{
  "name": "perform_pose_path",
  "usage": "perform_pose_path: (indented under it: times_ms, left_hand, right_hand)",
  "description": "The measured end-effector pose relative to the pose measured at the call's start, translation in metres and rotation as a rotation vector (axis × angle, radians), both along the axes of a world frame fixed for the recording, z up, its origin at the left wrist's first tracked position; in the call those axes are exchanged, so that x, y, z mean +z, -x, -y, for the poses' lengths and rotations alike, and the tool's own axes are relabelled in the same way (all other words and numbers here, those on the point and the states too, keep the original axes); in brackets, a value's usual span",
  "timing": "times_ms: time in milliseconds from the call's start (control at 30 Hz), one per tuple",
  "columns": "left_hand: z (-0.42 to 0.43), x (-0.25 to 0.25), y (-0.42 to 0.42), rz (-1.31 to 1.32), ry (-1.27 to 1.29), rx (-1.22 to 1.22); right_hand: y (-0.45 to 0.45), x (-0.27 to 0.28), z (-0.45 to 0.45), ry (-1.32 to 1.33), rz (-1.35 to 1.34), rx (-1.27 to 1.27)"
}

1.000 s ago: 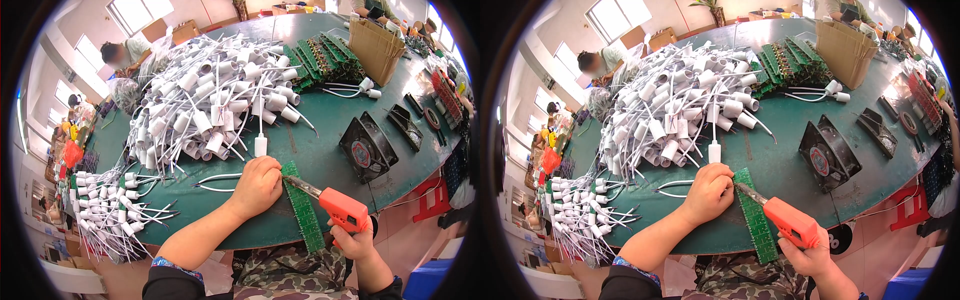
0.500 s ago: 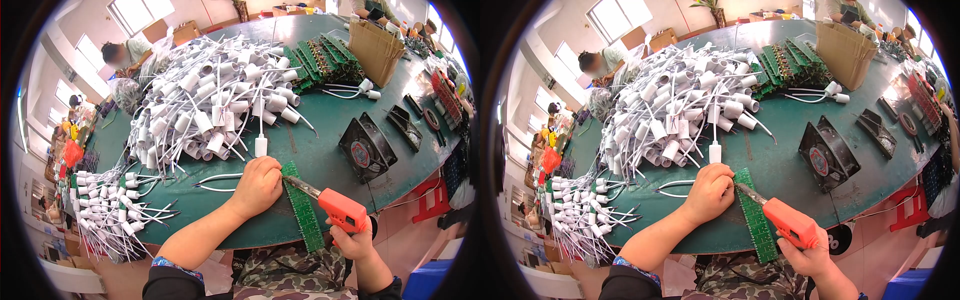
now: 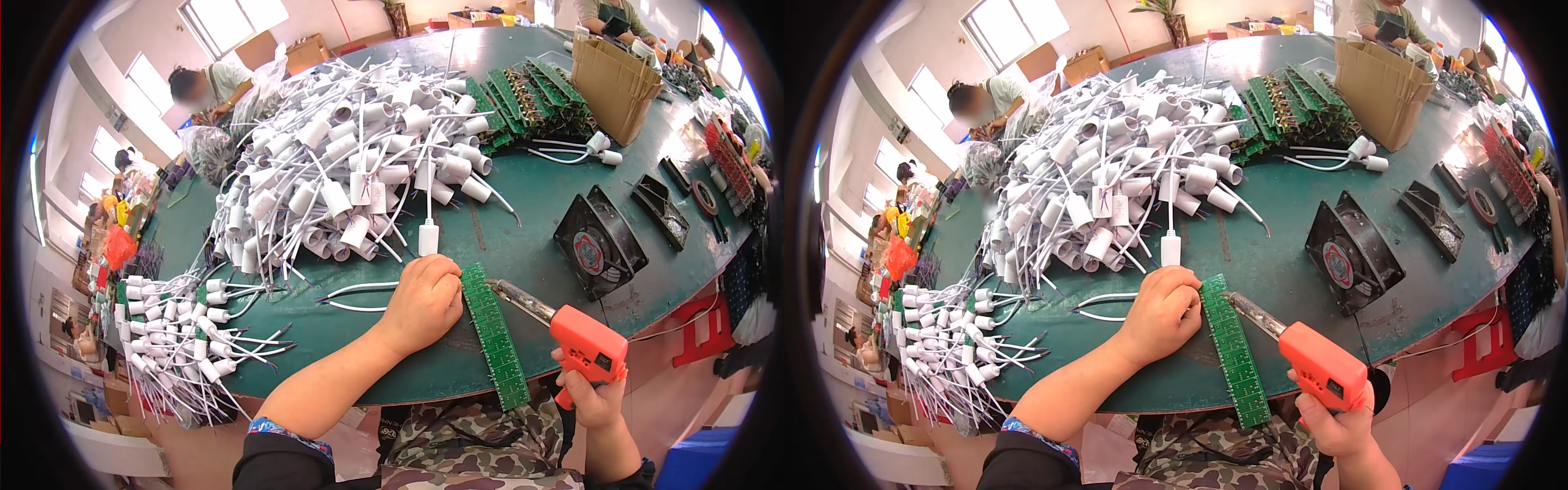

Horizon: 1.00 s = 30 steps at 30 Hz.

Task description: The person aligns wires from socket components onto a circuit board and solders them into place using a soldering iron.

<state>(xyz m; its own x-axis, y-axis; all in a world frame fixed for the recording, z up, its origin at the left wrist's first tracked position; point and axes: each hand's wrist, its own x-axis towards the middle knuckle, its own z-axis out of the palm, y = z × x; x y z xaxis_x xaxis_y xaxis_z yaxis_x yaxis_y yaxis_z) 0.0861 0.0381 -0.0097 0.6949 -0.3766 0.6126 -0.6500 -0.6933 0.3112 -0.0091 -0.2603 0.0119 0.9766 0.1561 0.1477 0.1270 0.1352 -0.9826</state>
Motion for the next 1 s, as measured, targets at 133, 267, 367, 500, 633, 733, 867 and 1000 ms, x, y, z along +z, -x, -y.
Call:
perform_pose_path:
  times_ms: [133, 267, 367, 500, 633, 733, 867, 1000]
  left_hand:
    - [0.000, 0.000, 0.000, 0.004, 0.002, 0.001]
    - [-0.001, 0.001, 0.000, -0.003, -0.023, -0.001]
    - [-0.003, 0.008, 0.006, -0.014, -0.063, -0.010]
    - [-0.010, 0.027, 0.023, -0.021, -0.156, 0.030]
    - [-0.031, 0.025, 0.039, -0.093, -0.227, 0.083]
    - [-0.035, 0.027, 0.039, -0.107, -0.273, 0.082]
    - [-0.028, 0.044, 0.037, -0.201, -0.391, 0.088]
    - [-0.020, 0.066, 0.031, -0.261, -0.684, 0.079]
  right_hand:
    - [-0.001, -0.010, 0.004, 0.059, 0.096, 0.015]
    - [0.000, -0.010, 0.007, 0.050, 0.110, 0.020]
    - [0.000, -0.009, 0.011, 0.048, 0.141, 0.030]
    - [0.008, 0.011, 0.013, -0.025, 0.021, -0.019]
    - [0.014, 0.012, 0.022, -0.030, 0.023, -0.061]
    - [0.014, 0.014, 0.024, -0.034, 0.012, -0.089]
    - [0.014, 0.014, 0.025, -0.054, 0.036, -0.111]
    - [0.015, 0.018, 0.032, -0.050, 0.017, -0.108]
